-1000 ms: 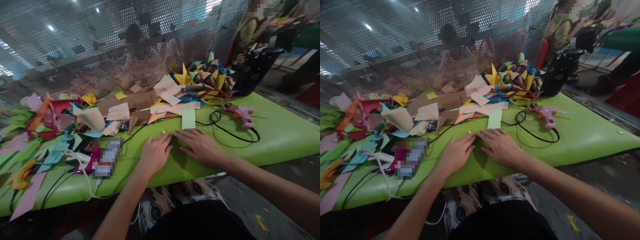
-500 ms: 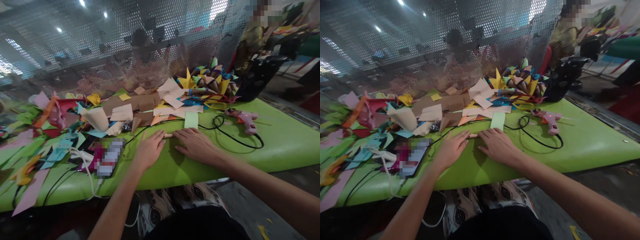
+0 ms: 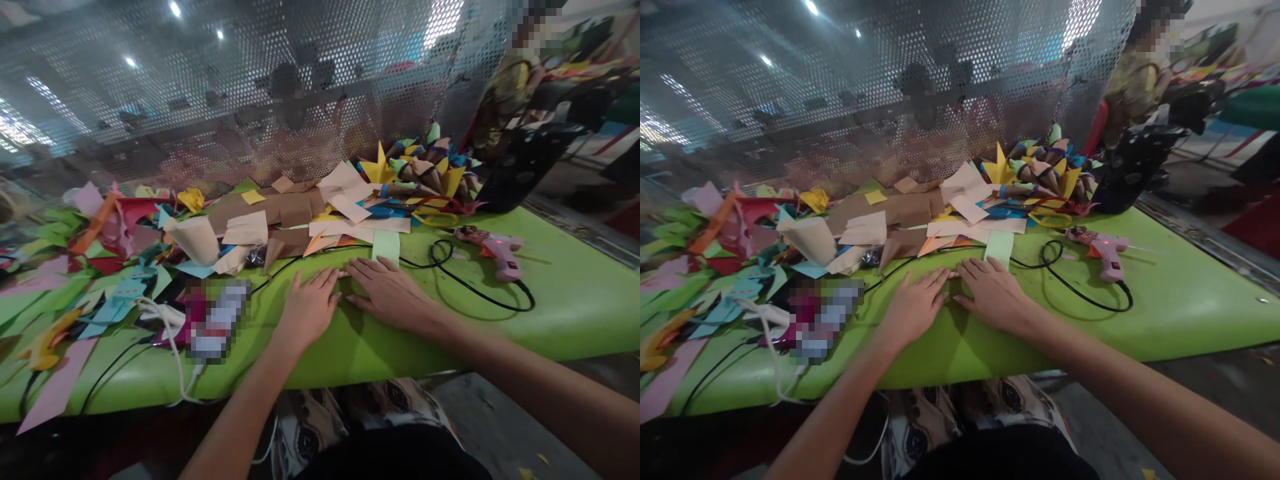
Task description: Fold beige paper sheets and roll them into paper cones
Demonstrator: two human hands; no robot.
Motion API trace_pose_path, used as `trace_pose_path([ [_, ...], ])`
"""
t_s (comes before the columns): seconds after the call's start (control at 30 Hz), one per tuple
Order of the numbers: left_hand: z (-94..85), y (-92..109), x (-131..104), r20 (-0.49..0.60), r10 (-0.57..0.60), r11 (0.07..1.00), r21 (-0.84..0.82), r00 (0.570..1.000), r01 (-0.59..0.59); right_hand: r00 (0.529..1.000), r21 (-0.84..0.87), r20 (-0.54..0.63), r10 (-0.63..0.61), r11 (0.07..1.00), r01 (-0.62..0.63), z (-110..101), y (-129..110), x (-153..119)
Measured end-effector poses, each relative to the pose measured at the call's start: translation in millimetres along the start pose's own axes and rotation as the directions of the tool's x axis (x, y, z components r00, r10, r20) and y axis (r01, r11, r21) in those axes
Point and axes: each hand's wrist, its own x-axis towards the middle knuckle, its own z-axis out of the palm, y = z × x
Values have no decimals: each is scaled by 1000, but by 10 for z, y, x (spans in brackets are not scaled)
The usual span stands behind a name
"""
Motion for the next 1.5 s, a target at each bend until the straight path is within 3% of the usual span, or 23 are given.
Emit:
trace_pose_path([
  [0.3,34,167,-206,1,-13,999,35,1000,13,999,11,24,-31,999,30,-38,-70,-212],
  [0.57,21,66,56,-16,-53,998,28,998,54,1000,15,13,23,1000,-23,28,-3,52],
  [0.8,54,189,-195,-2,-29,999,32,1000,29,999,56,27,-31,998,30,10,-46,-203],
  [1.0,22,117,-9,-16,-67,997,22,998,67,1000,40,26,10,999,-11,15,-10,-14],
  [1.2,44,160,-168,-18,-24,999,40,1000,25,998,51,-21,-54,997,55,45,-37,-180],
  [1.4,21,131,-48,-6,-76,997,29,997,76,999,34,31,-10,999,9,31,0,-45],
  [1.5,30,164,-109,-4,-69,997,25,998,69,999,51,29,-39,998,38,5,-18,-102],
])
